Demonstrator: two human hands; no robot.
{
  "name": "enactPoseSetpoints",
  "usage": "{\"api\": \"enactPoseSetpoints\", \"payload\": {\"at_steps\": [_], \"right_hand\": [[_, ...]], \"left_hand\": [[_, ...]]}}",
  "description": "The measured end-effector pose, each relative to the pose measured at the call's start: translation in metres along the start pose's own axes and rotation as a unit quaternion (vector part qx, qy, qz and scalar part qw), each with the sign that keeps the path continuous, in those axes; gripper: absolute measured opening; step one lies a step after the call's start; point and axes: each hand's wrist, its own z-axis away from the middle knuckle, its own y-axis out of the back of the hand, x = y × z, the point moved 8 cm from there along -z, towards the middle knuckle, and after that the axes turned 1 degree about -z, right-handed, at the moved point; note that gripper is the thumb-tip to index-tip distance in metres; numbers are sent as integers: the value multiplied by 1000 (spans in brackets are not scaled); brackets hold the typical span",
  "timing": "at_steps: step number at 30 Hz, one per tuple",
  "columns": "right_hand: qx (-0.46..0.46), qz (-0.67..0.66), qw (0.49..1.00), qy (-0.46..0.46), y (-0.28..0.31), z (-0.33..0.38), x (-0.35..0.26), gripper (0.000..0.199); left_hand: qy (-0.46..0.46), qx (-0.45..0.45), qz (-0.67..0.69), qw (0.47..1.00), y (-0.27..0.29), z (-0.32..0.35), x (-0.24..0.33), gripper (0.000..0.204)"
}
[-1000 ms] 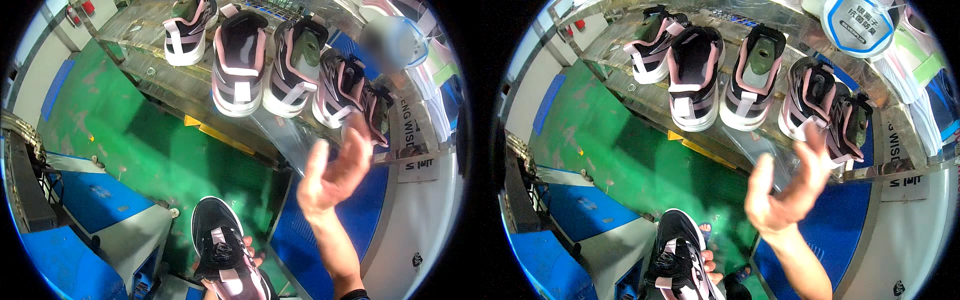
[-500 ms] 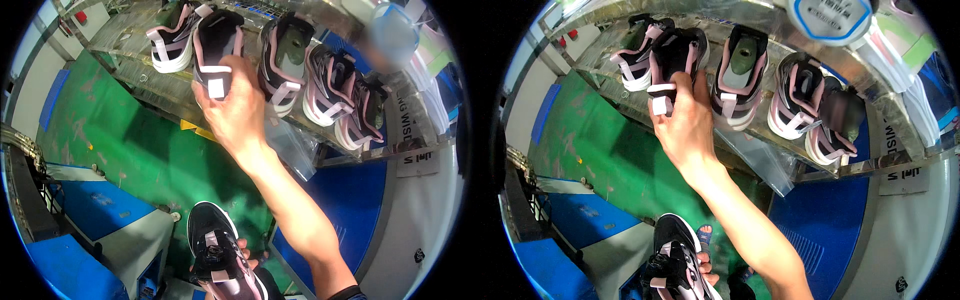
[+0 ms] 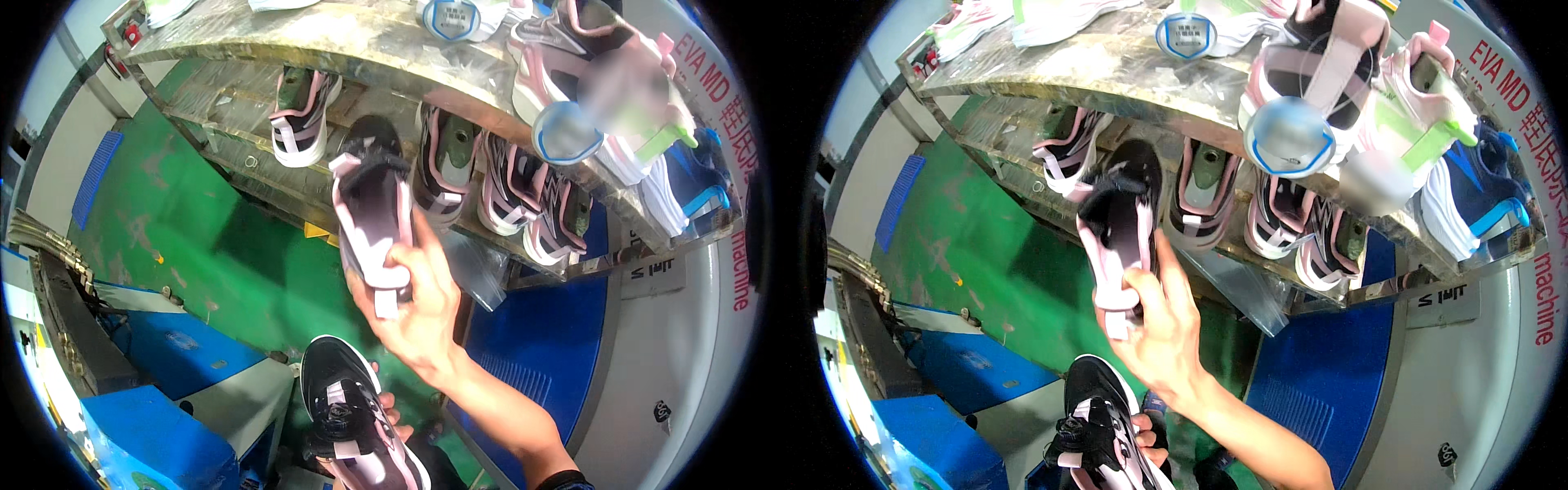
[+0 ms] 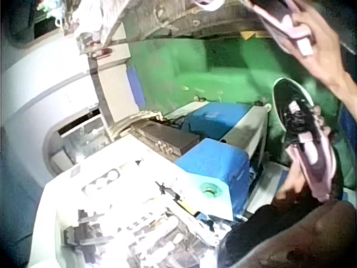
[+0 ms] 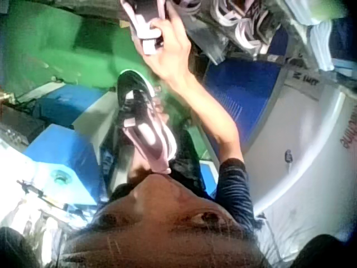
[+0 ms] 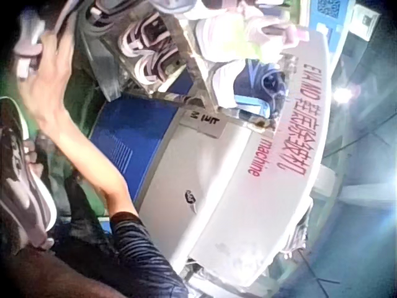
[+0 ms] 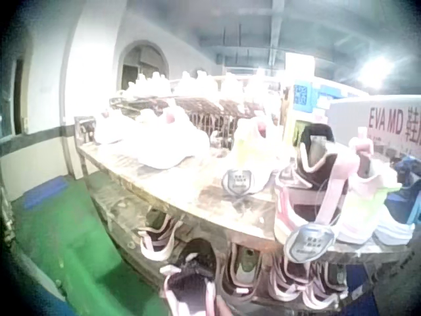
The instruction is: The person picks up shoes from a conveyor belt, places them into an industrial machine to be pressed or heated, and then moves processed shoes onto a storage rack.
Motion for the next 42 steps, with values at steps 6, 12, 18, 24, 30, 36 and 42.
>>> {"api": "enactPoseSetpoints", "payload": {"at_steps": [6,12,18,24,30,36,42], "right_hand": [[36,-1,999,-33,-52,-59,43,32],[33,11,995,-93,-54,-65,62,37],[-56,-22,995,-83,23,57,-15,34],[-77,-3,990,-118,141,106,-88,42],[-73,-91,990,76,207,4,-187,37],[-68,-23,985,158,229,-70,-230,37],[-57,-47,985,158,132,-160,-231,29]], "left_hand": [[76,-60,128,987,43,0,-5,72],[70,-121,154,978,17,-5,3,73],[-3,-192,159,968,-15,21,7,115],[-178,-92,21,980,-82,46,27,86],[-155,-236,-185,941,-185,66,21,75],[-317,-285,-296,855,-322,65,54,53],[-294,-238,-240,894,-407,-6,155,52]]}}
